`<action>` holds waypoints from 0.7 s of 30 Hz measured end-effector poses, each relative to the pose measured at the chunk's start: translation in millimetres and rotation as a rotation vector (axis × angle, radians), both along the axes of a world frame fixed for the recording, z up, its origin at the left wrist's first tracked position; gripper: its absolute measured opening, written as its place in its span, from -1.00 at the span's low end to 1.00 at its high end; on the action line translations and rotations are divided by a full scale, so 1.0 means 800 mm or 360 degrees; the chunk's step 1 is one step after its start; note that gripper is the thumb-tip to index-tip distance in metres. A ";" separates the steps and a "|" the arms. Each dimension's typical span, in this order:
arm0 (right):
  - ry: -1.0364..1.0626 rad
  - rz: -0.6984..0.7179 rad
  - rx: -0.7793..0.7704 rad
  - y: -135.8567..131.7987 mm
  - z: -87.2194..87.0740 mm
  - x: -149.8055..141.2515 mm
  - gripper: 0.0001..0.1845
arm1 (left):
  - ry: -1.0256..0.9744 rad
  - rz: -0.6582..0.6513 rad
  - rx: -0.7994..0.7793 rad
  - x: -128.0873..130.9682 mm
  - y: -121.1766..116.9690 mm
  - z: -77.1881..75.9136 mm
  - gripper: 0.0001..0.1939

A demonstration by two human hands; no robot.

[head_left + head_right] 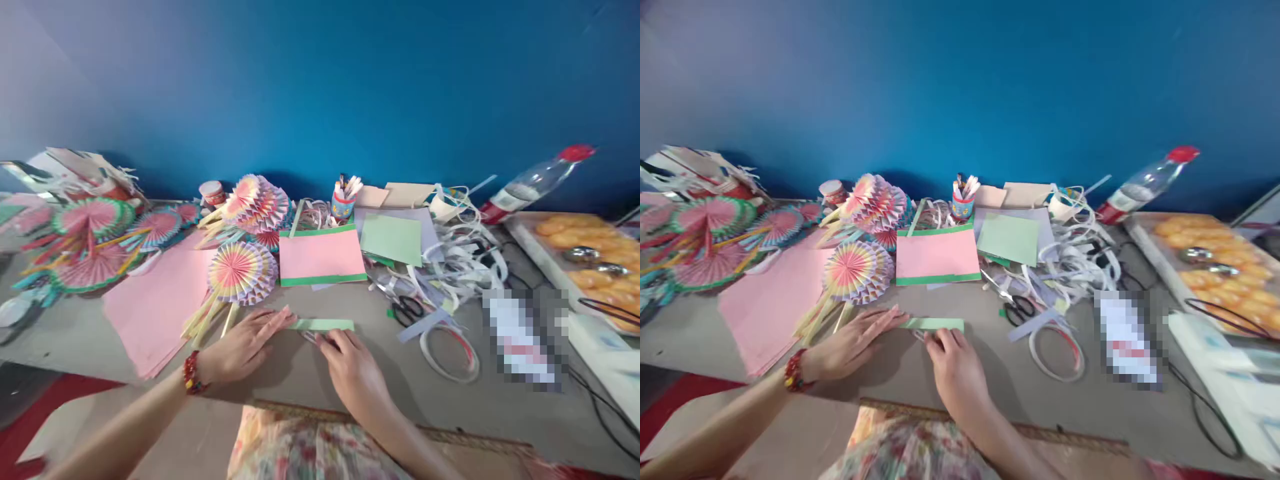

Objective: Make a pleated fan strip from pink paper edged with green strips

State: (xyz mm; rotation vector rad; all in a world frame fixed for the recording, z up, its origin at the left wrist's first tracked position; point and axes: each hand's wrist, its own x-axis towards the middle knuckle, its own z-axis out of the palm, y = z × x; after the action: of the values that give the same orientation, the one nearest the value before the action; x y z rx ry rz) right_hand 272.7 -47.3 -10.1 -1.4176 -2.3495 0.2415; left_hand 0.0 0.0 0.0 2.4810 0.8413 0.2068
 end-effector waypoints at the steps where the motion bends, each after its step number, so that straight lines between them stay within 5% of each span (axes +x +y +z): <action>1: 0.0007 0.0000 0.0003 0.000 0.002 0.000 -0.72 | -0.0005 -0.0005 -0.0003 0.000 0.000 0.000 -0.17; 21: 0.0061 0.0090 -0.0048 0.004 -0.008 -0.020 -0.74 | -0.0099 -0.0048 -0.0125 -0.002 0.007 0.011 -0.22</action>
State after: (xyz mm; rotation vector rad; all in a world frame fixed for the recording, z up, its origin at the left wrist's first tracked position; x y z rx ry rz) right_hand 256.4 -44.5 -16.8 -1.3493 -2.3662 0.3183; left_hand -1.3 5.4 8.7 2.3999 0.7709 0.2348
